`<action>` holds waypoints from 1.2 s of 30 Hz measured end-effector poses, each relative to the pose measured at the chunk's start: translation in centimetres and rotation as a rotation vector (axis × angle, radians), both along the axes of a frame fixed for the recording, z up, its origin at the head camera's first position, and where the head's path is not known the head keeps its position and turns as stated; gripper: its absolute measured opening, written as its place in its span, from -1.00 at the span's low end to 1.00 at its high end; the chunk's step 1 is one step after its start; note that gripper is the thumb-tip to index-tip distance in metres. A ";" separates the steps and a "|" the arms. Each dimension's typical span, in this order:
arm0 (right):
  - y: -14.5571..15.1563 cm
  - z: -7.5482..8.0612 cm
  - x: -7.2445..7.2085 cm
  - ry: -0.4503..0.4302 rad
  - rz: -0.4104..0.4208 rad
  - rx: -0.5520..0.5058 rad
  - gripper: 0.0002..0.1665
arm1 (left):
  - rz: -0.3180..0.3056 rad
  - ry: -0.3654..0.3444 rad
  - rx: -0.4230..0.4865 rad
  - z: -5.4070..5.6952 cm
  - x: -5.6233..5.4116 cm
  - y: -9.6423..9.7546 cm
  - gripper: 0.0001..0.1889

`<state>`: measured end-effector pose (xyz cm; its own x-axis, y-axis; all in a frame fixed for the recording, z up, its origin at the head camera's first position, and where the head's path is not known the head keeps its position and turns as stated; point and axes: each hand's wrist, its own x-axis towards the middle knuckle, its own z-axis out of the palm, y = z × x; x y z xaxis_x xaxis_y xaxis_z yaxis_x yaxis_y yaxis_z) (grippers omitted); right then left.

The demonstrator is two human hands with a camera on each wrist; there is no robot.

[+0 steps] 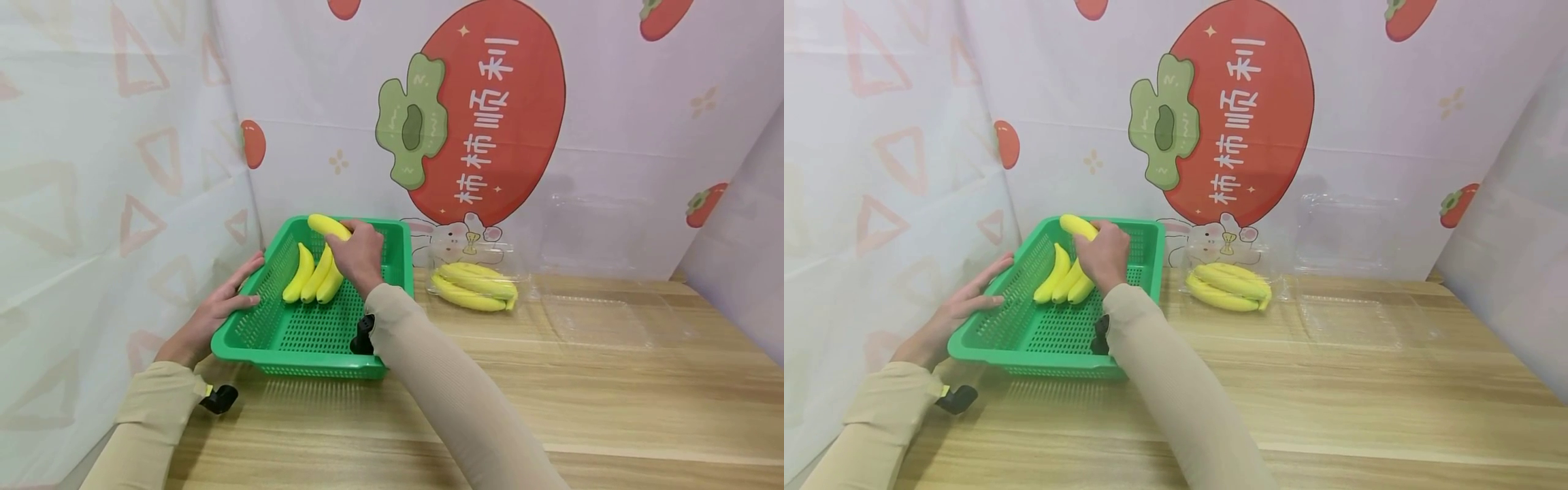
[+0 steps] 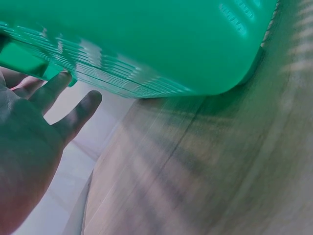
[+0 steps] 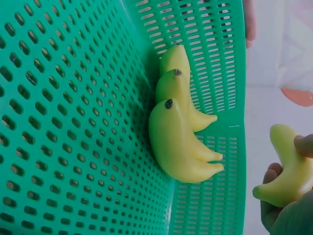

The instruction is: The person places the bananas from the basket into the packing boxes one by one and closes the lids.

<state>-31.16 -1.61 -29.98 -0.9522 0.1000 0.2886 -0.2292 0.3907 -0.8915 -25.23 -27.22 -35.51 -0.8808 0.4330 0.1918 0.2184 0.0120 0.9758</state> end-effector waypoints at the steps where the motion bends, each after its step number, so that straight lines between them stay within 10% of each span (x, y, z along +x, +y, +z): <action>1: 0.0 0.0 0.0 0.010 -0.002 -0.006 -0.54 | 0.000 0.000 -0.001 0.0 0.0 0.0 -0.23; 36: 0.3 0.1 -0.1 0.093 -0.016 -0.092 -0.54 | -0.024 -0.018 0.006 0.1 0.0 -0.2 -0.21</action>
